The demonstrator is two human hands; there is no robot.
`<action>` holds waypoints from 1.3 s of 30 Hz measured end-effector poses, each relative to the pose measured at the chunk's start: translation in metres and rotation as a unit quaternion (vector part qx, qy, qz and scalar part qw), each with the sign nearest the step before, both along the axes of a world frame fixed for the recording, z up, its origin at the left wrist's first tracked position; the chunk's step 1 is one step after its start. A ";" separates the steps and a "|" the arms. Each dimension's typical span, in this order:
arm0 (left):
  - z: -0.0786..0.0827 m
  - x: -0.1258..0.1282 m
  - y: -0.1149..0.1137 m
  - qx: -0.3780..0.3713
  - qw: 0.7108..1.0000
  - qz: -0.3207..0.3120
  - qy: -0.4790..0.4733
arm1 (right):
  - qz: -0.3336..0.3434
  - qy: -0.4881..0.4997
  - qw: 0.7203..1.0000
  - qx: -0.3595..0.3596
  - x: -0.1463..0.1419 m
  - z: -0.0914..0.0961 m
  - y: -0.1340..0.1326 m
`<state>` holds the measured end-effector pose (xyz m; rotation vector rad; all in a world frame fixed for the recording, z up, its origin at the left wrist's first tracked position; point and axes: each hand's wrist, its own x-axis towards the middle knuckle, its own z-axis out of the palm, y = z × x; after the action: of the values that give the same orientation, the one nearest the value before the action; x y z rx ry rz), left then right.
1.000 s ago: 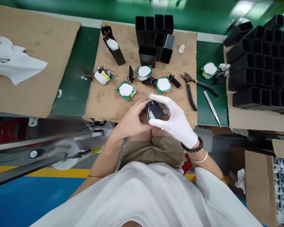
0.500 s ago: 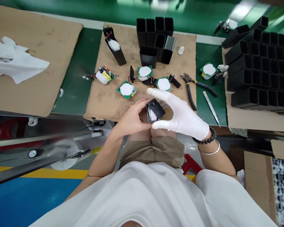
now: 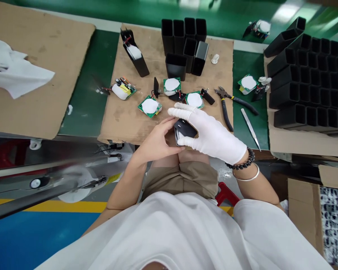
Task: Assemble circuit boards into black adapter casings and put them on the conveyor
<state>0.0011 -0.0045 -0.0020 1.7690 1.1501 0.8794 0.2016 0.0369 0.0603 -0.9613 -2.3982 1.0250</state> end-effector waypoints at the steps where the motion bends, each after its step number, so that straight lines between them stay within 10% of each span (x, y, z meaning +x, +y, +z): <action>1: 0.000 0.000 0.000 -0.002 1.000 0.003 0.002 | 0.011 0.014 1.000 -0.019 0.002 -0.001 0.002; 9: -0.001 0.001 -0.003 -0.022 0.999 0.023 0.022 | -0.066 0.115 0.972 -0.195 0.019 -0.007 -0.003; 16: -0.011 0.029 -0.012 0.066 0.986 0.150 0.036 | -0.277 -0.004 0.961 0.023 -0.008 -0.007 -0.047; 29: -0.016 0.032 -0.018 0.138 0.981 0.130 0.048 | -0.196 -0.217 0.941 0.171 -0.015 0.024 -0.041; 39: -0.032 0.036 -0.016 0.279 0.934 0.162 0.152 | -0.234 0.025 0.967 0.101 -0.005 -0.023 -0.042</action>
<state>0.0373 -0.0209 -0.0339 2.2704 1.5300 1.2517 0.1967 -0.0055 0.0375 -1.3179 -2.0361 0.6105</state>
